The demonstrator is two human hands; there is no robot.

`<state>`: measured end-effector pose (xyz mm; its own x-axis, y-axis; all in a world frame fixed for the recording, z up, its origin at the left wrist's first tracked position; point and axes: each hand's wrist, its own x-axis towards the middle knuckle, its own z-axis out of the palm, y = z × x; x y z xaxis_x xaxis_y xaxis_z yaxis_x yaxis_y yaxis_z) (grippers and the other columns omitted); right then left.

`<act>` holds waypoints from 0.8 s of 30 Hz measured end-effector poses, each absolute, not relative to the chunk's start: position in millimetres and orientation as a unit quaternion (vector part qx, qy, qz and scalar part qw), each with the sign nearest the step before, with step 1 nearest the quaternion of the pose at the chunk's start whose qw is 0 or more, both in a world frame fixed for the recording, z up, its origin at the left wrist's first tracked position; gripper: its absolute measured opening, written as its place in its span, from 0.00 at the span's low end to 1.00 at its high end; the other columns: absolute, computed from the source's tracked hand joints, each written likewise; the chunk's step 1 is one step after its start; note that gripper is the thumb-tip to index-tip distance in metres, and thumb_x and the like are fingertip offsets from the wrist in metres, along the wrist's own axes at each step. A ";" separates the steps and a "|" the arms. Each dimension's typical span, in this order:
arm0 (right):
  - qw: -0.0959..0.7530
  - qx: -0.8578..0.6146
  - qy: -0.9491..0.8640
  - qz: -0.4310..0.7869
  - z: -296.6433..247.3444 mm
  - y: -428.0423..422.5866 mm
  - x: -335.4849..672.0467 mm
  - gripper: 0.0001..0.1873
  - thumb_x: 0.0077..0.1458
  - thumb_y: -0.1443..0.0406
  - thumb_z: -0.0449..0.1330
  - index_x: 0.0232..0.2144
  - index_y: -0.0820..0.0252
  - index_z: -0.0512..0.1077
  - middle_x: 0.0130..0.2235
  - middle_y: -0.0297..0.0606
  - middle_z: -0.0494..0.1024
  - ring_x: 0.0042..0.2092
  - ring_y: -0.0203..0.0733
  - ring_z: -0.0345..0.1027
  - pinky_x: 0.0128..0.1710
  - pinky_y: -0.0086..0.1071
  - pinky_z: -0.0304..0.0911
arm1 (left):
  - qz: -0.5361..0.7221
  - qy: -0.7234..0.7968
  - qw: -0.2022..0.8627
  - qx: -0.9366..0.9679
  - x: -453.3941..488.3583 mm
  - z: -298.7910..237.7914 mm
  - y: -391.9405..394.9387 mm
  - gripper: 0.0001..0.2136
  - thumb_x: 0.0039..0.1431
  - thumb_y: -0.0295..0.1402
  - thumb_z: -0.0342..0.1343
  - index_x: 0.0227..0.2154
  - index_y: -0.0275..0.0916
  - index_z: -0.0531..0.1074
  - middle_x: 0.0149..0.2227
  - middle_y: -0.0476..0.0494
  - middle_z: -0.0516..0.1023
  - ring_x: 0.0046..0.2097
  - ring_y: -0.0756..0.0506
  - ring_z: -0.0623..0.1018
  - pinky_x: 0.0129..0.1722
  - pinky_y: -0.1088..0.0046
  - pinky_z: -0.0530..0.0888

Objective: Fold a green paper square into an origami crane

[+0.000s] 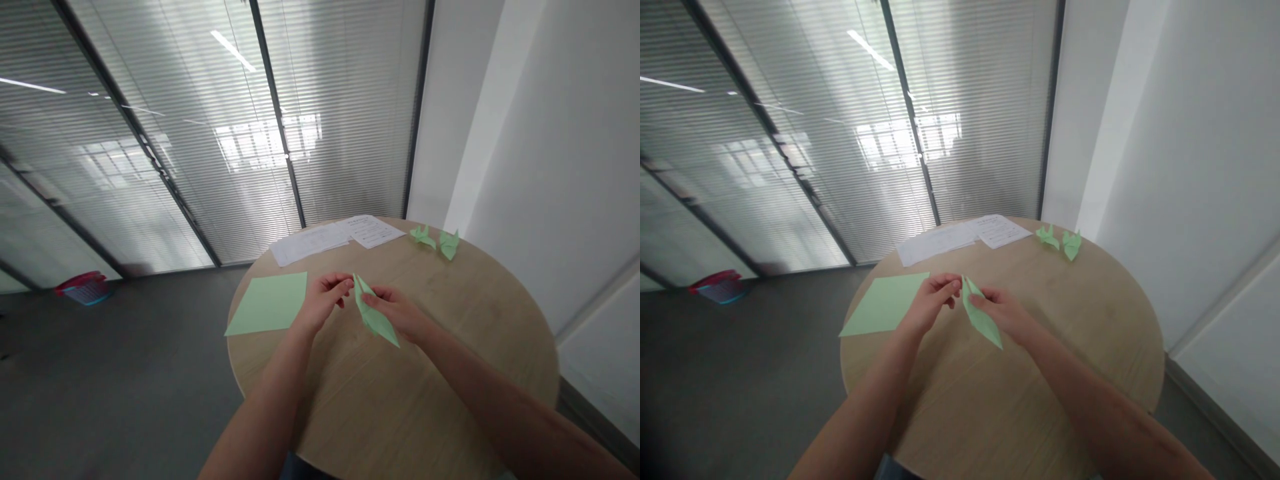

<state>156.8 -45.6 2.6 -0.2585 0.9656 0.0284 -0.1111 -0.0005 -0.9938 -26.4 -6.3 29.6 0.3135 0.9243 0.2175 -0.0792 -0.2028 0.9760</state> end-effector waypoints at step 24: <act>0.424 -0.384 -0.545 0.613 -0.6 -48.7 159.7 0.28 0.46 0.42 0.71 0.34 0.61 0.78 0.27 0.33 0.73 0.27 0.36 0.63 0.28 0.32 0.59 | 0.464 0.287 0.541 0.640 -25.8 25.5 -6.0 0.08 0.47 0.32 0.64 0.32 0.38 0.76 0.27 0.51 0.73 0.27 0.52 0.70 0.25 0.77 0.69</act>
